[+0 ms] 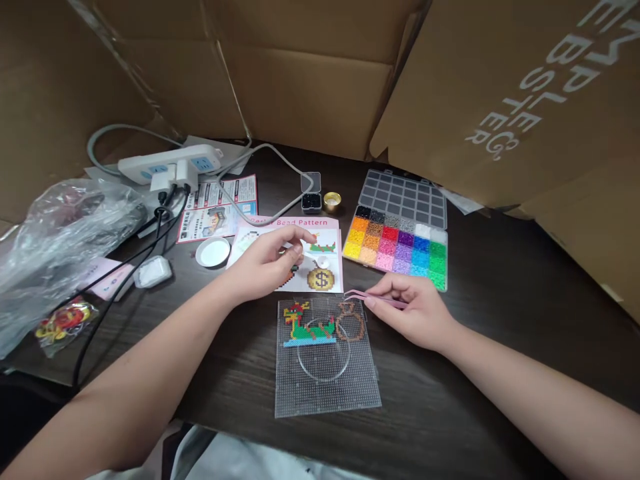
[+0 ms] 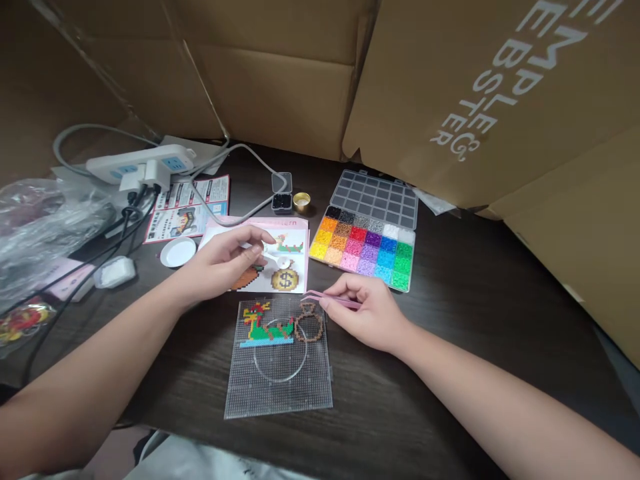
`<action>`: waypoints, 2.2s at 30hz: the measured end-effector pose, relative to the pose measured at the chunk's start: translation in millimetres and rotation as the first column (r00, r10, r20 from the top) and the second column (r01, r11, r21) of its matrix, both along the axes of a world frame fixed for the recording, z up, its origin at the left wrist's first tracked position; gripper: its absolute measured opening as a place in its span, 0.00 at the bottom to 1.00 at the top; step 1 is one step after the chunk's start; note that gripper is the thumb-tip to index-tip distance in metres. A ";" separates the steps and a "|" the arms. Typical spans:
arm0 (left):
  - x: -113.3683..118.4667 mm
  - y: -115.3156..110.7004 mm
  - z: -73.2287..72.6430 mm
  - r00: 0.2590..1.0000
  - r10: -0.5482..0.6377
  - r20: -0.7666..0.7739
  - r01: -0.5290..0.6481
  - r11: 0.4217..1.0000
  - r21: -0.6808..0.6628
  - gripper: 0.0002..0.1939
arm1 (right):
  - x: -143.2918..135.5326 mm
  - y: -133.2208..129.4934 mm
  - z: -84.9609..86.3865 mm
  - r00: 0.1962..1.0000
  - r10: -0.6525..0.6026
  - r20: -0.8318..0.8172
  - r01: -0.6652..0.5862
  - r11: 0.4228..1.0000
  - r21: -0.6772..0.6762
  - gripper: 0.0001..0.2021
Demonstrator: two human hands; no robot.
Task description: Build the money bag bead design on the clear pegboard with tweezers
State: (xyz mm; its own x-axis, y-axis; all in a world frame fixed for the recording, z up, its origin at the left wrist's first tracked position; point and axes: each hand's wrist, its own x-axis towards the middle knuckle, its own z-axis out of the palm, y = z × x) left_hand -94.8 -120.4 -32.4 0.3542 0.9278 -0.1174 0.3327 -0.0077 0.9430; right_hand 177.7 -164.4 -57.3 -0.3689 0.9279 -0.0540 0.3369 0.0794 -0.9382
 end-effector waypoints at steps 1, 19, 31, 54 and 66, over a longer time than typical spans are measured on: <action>-0.8 0.8 0.0 1.000 0.022 0.018 -0.022 1.000 -0.002 0.12 | 0.1 0.2 0.2 1.000 0.002 0.008 -0.002 1.000 0.000 0.09; 1.5 3.0 -2.5 0.982 0.175 -0.065 -0.184 0.965 -0.187 0.12 | 9.6 -0.5 0.3 0.997 0.072 0.040 -0.072 0.997 -0.007 0.05; 35.5 21.0 31.6 0.982 0.049 -0.183 -0.077 0.986 -0.148 0.14 | 10.0 0.3 -5.4 0.996 0.075 -0.040 -0.079 0.987 -0.139 0.10; 84.3 89.5 10.7 0.888 -0.108 -0.447 0.379 0.722 0.579 0.11 | 11.1 0.5 -0.7 0.992 0.088 -0.092 -0.099 0.988 -0.121 0.09; 74.0 83.7 19.8 0.909 0.006 -0.416 0.279 0.734 0.619 0.10 | 9.9 1.7 1.0 0.992 0.088 -0.089 -0.096 0.991 -0.097 0.09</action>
